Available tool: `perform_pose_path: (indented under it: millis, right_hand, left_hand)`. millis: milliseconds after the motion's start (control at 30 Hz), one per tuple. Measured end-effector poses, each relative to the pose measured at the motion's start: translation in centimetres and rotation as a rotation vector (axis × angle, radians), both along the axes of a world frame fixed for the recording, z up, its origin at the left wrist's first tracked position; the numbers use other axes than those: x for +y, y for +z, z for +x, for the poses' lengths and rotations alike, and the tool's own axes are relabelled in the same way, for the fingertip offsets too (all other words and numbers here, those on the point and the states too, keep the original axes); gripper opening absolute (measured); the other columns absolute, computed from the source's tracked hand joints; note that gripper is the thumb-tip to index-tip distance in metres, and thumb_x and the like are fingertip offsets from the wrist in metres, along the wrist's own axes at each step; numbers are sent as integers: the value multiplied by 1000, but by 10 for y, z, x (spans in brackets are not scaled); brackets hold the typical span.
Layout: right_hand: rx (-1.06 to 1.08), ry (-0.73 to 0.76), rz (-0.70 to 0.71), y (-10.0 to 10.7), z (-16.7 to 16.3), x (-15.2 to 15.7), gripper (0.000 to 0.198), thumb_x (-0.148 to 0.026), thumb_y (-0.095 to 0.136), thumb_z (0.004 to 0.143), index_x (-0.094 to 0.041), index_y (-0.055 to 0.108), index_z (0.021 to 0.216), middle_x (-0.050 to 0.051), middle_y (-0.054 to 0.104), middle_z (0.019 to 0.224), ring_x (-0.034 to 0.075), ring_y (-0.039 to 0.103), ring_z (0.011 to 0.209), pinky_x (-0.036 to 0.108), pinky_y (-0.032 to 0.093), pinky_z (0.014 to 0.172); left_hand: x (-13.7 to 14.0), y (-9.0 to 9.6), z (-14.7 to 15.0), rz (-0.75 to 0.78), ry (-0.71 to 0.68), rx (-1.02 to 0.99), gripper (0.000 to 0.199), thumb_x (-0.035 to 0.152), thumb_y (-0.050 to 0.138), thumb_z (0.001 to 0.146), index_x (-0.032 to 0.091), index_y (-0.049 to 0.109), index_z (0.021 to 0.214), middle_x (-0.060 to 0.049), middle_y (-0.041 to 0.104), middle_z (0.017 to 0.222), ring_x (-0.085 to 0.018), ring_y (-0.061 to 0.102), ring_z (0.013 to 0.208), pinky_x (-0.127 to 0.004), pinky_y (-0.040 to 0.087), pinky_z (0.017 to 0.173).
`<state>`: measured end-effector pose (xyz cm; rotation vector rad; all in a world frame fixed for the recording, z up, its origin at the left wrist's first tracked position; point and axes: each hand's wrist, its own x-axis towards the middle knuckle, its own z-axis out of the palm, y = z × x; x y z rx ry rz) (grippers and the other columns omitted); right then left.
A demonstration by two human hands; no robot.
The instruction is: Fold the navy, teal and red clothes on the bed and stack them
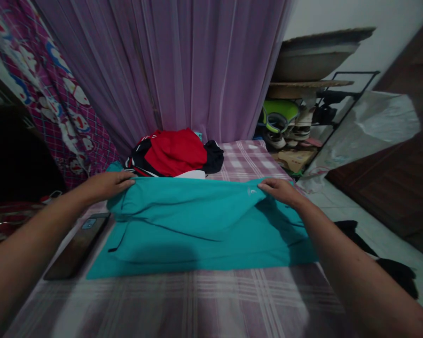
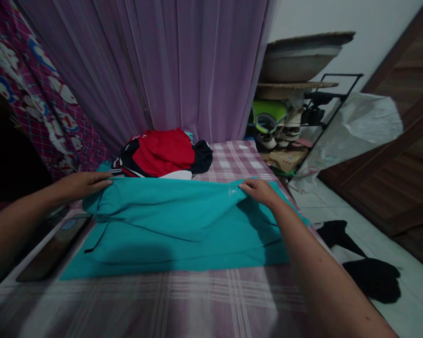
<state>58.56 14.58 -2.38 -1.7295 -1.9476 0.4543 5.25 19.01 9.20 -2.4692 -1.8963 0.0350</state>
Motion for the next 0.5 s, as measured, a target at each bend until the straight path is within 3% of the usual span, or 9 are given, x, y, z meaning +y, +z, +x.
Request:
perform_pose_path:
  millis: [100, 167, 267, 400, 500]
  right_hand:
    - [-216, -136, 87, -20, -17, 12, 32, -45, 50, 89, -25, 74, 93, 5, 76, 89, 25, 67, 86, 33, 47, 75]
    - [-312, -176, 127, -31, -24, 11, 34, -40, 47, 91, -25, 73, 107, 6, 76, 101, 26, 67, 95, 35, 47, 82]
    - [-365, -175, 138, -39, -25, 6, 38, -40, 44, 93, -25, 73, 112, 7, 75, 107, 26, 66, 100, 37, 46, 85]
    - [-371, -180, 96, -39, -21, 4, 36, -45, 47, 91, -26, 75, 103, 5, 77, 101, 25, 67, 94, 34, 47, 80]
    - [-349, -205, 37, -32, -20, 7, 31, -43, 51, 89, -26, 76, 99, 5, 77, 96, 24, 68, 88, 32, 47, 75]
  left_hand:
    - [24, -41, 12, -102, -11, -7, 45, 38, 50, 85, 16, 65, 121, -8, 68, 121, -25, 61, 112, -31, 44, 96]
    - [14, -70, 27, 7, -16, -65, 41, 33, 52, 83, 18, 65, 119, -12, 64, 129, -28, 57, 120, -37, 41, 102]
    - [-35, -103, 65, 154, -172, -212, 35, 36, 47, 91, 18, 64, 114, -12, 65, 124, -27, 56, 117, -40, 40, 103]
    - [-106, -127, 136, 136, -521, -307, 24, 37, 59, 90, 23, 64, 109, -7, 68, 108, -24, 59, 104, -39, 43, 93]
    - [-123, -136, 175, 129, -580, -229, 19, 30, 60, 90, 23, 64, 107, -7, 67, 103, -24, 58, 98, -39, 43, 88]
